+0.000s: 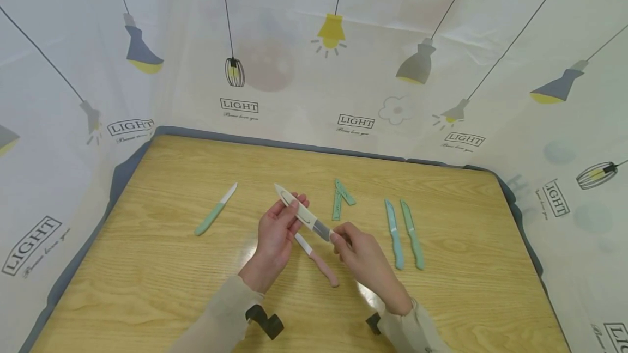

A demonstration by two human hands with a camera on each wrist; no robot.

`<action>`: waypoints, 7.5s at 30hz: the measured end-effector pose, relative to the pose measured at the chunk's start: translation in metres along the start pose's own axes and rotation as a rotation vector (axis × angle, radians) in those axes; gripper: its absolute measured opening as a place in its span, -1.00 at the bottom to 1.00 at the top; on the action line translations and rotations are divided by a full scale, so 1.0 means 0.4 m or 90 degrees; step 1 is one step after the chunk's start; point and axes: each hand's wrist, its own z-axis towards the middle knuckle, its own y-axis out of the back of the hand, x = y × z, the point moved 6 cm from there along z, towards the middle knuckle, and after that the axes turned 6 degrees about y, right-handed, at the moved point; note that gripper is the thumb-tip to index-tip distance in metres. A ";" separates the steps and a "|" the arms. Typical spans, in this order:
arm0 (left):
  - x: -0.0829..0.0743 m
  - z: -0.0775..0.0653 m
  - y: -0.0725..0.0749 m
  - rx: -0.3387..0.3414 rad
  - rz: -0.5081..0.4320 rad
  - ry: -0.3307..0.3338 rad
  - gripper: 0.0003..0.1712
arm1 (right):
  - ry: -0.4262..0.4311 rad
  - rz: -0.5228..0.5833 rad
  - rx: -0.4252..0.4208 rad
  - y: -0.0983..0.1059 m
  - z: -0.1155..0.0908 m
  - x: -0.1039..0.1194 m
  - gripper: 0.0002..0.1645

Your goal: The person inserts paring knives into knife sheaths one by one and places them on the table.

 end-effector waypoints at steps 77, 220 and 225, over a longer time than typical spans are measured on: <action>0.043 -0.018 -0.003 -0.008 -0.003 0.005 -0.58 | -0.020 0.055 0.009 -0.031 0.043 0.010 -0.78; -0.012 0.121 -0.101 0.091 0.990 -0.179 -0.42 | -0.227 -0.351 -0.003 0.323 -0.120 -0.318 -0.37; 0.028 0.153 -0.130 0.096 1.097 -0.178 -0.30 | -0.211 -0.343 -0.011 0.314 -0.117 -0.303 -0.37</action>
